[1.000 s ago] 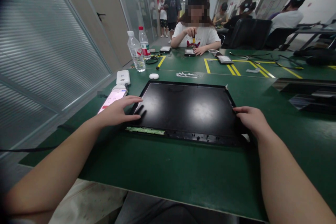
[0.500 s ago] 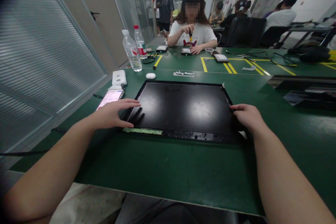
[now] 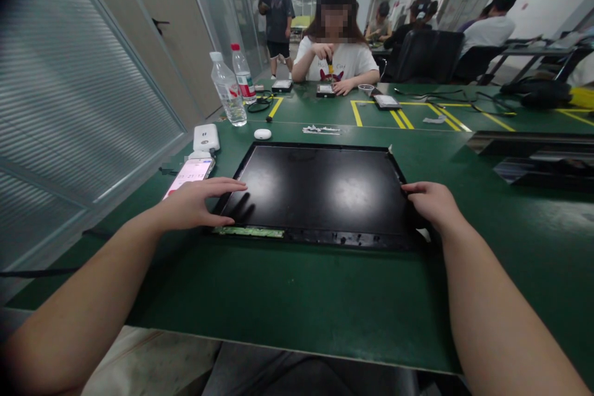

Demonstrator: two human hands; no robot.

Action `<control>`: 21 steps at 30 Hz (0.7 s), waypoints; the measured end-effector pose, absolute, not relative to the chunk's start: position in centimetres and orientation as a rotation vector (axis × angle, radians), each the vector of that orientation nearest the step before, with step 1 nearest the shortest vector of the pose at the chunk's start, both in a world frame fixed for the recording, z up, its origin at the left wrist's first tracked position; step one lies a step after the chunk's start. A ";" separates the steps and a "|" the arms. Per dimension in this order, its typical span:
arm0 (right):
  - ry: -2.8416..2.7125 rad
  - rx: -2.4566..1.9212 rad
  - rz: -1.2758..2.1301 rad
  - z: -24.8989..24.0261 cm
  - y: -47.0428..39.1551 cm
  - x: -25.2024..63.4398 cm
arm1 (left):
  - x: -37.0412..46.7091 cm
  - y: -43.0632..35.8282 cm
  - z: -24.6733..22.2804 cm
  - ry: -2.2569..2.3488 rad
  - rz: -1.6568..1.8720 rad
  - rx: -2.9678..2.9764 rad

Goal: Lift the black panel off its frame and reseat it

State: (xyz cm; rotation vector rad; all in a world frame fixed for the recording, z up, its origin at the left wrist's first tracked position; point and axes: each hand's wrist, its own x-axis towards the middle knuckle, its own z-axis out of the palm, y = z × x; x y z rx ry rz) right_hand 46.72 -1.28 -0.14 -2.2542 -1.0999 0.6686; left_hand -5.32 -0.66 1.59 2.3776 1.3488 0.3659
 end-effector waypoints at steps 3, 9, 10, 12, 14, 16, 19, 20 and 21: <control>-1.097 -2.263 0.646 -0.3 -1.1 46.9 | -5.4 -0.6 1.6 1.328 0.303 2.434; -1.083 -2.279 0.634 -0.4 -1.0 46.9 | -5.5 -0.7 1.8 1.299 0.242 2.482; -1.082 -2.279 0.631 -0.4 -1.0 46.9 | -5.5 -0.8 1.8 1.297 0.245 2.477; -1.078 -2.278 0.633 -0.3 -1.1 46.8 | -5.5 -0.8 1.8 1.291 0.251 2.458; -1.067 -2.276 0.644 -0.4 -1.1 46.8 | -5.4 -0.7 1.6 1.299 0.266 2.435; -1.070 -2.271 0.649 -0.6 -1.1 47.0 | -5.4 -0.6 1.3 1.327 0.324 2.420; -1.101 -2.269 0.648 -1.0 -0.9 47.3 | -5.5 -0.1 0.6 1.426 0.466 2.416; -1.109 -2.270 0.657 -1.1 -0.9 47.5 | -5.5 0.1 0.4 1.473 0.498 2.417; -1.112 -2.275 0.666 -1.1 -0.8 47.5 | -5.6 0.4 0.1 1.523 0.510 2.418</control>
